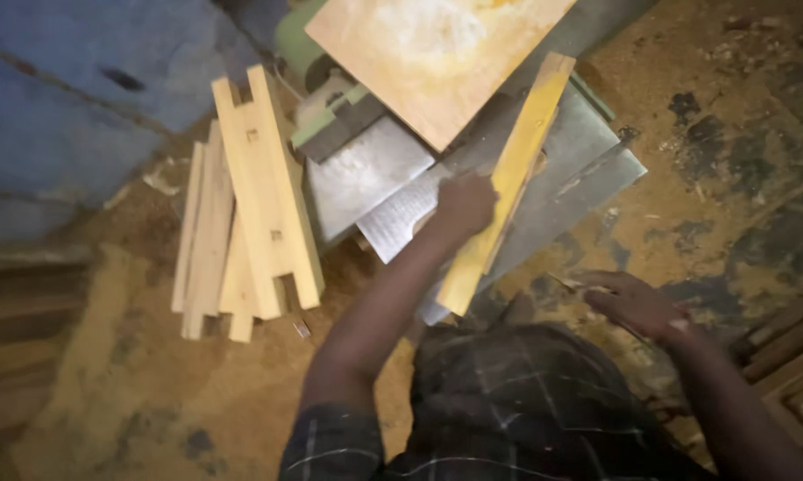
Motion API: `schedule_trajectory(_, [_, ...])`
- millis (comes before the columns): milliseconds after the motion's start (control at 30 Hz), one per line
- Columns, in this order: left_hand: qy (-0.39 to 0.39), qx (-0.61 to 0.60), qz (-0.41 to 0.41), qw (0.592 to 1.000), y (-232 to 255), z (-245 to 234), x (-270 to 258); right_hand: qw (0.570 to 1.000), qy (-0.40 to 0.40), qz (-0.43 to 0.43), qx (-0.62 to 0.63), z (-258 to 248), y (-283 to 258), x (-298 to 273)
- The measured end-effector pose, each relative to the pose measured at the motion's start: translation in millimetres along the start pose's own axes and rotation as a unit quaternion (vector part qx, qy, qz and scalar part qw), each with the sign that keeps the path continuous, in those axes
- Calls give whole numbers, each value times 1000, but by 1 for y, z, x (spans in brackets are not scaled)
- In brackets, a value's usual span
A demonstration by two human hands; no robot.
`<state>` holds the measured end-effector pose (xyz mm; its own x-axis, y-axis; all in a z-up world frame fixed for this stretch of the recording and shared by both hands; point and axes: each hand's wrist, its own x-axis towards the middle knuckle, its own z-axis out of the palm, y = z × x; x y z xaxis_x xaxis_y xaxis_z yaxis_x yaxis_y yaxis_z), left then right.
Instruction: The person scoops a yellow substance from a board using a small wooden block and applies it to the edges of several wooden planks. They repeatedly dip the block into the substance and spread it along the length of the planks.
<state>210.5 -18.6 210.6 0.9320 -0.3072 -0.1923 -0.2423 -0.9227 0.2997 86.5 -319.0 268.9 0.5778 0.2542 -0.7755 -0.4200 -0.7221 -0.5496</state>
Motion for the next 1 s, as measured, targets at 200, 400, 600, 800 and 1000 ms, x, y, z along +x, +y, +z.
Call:
schedule_trajectory(200, [-1,55,-2,998,11,-35,-52,990,-53,-122,51,-15,8,53])
schedule_trajectory(400, [-63,51,21,997,8,-55,-108,904,-138,-108,390,-21,-43,52])
schedule_trajectory(600, [31,-81,31,996,22,-85,-143,786,-200,26,584,-2,-50,41])
schedule_trajectory(800, [89,-205,124,967,45,-75,-152,849,-135,-11,511,36,-36,27])
schedule_trajectory(1000, [138,-177,136,965,34,-46,-162,878,-134,-238,392,35,-42,13])
